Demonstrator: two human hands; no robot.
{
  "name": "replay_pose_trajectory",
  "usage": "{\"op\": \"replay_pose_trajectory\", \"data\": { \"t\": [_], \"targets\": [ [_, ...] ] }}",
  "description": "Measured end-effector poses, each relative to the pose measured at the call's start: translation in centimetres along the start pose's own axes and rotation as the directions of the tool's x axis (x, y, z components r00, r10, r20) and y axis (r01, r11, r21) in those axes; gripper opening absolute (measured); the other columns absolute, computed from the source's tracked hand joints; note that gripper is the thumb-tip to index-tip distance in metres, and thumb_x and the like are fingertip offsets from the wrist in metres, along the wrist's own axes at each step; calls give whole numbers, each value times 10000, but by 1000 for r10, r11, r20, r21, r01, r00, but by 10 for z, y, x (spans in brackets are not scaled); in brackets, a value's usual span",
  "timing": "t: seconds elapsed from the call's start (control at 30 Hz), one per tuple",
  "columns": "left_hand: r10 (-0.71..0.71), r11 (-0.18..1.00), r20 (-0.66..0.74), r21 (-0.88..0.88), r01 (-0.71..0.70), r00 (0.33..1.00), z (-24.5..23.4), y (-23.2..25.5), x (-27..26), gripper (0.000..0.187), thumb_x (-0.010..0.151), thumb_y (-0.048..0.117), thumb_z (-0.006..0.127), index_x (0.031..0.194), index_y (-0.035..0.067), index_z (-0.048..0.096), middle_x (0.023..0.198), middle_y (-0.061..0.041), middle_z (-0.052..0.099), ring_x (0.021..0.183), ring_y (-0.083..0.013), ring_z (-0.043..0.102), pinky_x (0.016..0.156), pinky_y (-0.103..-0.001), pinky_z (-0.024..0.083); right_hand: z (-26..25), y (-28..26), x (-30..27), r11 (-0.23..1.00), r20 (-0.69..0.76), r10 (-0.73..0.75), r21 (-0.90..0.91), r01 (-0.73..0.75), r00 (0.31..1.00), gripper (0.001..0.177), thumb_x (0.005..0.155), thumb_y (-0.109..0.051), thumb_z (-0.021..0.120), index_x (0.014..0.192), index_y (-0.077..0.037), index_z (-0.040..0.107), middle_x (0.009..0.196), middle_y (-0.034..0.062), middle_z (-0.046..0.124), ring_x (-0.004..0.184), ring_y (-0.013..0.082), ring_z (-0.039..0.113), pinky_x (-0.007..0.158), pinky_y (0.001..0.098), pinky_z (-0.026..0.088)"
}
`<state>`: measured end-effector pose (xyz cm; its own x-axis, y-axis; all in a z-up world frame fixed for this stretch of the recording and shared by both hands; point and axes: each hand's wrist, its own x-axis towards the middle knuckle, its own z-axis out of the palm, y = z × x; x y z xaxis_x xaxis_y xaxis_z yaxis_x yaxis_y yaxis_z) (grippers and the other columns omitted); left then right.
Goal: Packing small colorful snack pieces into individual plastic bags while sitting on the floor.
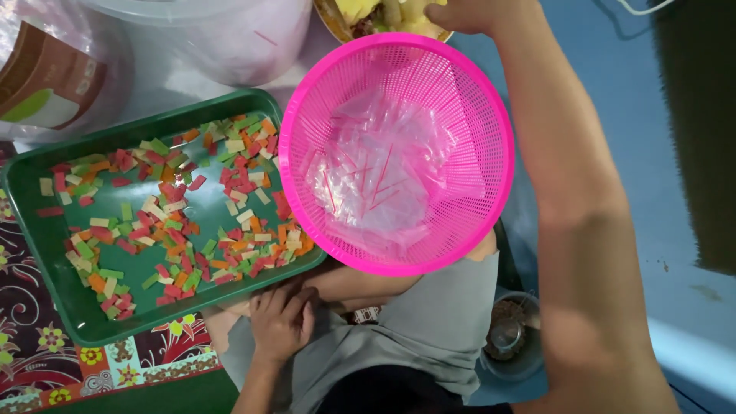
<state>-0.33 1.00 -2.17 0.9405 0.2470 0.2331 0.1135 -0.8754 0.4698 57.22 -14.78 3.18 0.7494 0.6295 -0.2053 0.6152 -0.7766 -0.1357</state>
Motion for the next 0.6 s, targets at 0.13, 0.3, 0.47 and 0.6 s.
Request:
{"op": "replay_pose_trajectory", "data": {
  "t": [0.13, 0.3, 0.47, 0.6],
  "targets": [
    [-1, 1000, 2, -2, 1, 1000, 2, -2, -1, 241, 837, 229, 690, 1065, 193, 759, 1154, -19, 693, 998, -219, 626, 886, -351, 408, -1, 2, 2, 998, 34, 34, 49, -36, 999, 434, 1050, -396, 768, 1132, 29, 771, 933, 207, 773, 624, 359, 750, 516, 439, 636],
    [-17, 1000, -1, -12, 17, 1000, 3, -1, -1, 236, 834, 232, 690, 1048, 168, 769, 1138, -23, 701, 967, -223, 620, 880, -349, 408, -3, 6, 9, 995, 2, -103, -13, 103, 995, 444, 1016, -408, 773, 1042, 35, 775, 829, 170, 767, 534, 323, 704, 434, 423, 587],
    [-25, 1000, -4, -5, 25, 1000, 4, -2, -1, 245, 834, 231, 689, 1057, 170, 769, 1148, -28, 704, 968, -220, 623, 885, -346, 412, 0, 7, 17, 998, 34, -64, 10, 64, 997, 450, 1020, -409, 744, 1041, 39, 770, 814, 178, 760, 537, 332, 701, 442, 437, 582],
    [-21, 1000, 5, 3, 21, 1000, 2, 0, 0, 254, 833, 228, 689, 1067, 169, 766, 1142, -37, 698, 964, -233, 622, 868, -351, 413, -10, 1, 5, 989, 14, 21, 144, -22, 1000, 437, 1028, -375, 729, 1144, 46, 755, 918, 212, 763, 614, 348, 723, 477, 452, 608]
  ]
}}
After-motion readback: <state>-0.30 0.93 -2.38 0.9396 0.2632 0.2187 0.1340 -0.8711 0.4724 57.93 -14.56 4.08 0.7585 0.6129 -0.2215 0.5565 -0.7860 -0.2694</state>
